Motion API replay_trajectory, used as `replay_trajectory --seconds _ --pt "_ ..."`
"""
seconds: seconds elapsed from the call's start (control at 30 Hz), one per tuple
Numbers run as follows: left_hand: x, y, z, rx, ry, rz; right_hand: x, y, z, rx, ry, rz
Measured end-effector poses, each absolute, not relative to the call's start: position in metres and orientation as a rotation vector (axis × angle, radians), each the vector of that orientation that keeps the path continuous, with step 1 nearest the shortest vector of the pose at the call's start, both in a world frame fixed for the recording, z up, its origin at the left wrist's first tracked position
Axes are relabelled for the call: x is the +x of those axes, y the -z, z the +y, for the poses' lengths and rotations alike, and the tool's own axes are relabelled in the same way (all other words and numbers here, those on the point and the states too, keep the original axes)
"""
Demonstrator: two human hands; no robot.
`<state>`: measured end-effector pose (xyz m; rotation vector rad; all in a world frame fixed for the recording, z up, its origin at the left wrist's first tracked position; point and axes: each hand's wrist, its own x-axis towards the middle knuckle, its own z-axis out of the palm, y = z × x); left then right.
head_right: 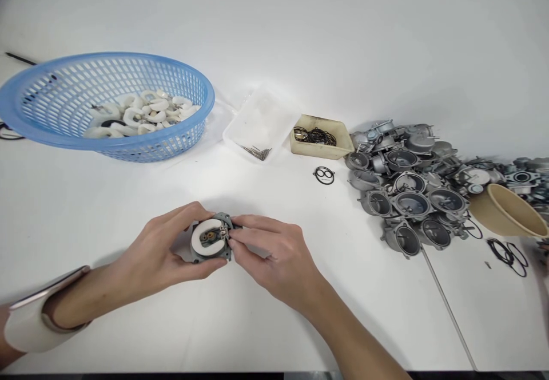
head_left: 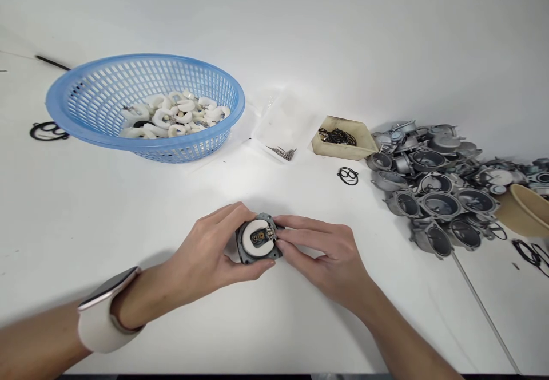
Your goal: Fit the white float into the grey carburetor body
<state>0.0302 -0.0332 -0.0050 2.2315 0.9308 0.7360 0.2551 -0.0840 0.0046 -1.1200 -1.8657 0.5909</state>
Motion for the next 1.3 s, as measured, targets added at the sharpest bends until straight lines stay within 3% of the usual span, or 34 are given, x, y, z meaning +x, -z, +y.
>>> replay_trajectory --seconds 0.53,0.87,1.3 --pt "0.028 0.004 -0.031 2.207 -0.687 0.933 0.255 -0.009 -0.083 -1.127 -0.594 -1.865" --pt "0.023 -0.001 -0.016 2.211 -0.551 0.830 0.264 -0.016 -0.075 -1.140 -0.897 -1.975" --pt "0.023 -0.007 -0.014 2.250 -0.559 0.858 0.261 -0.012 -0.074 -1.154 -0.838 -1.886"
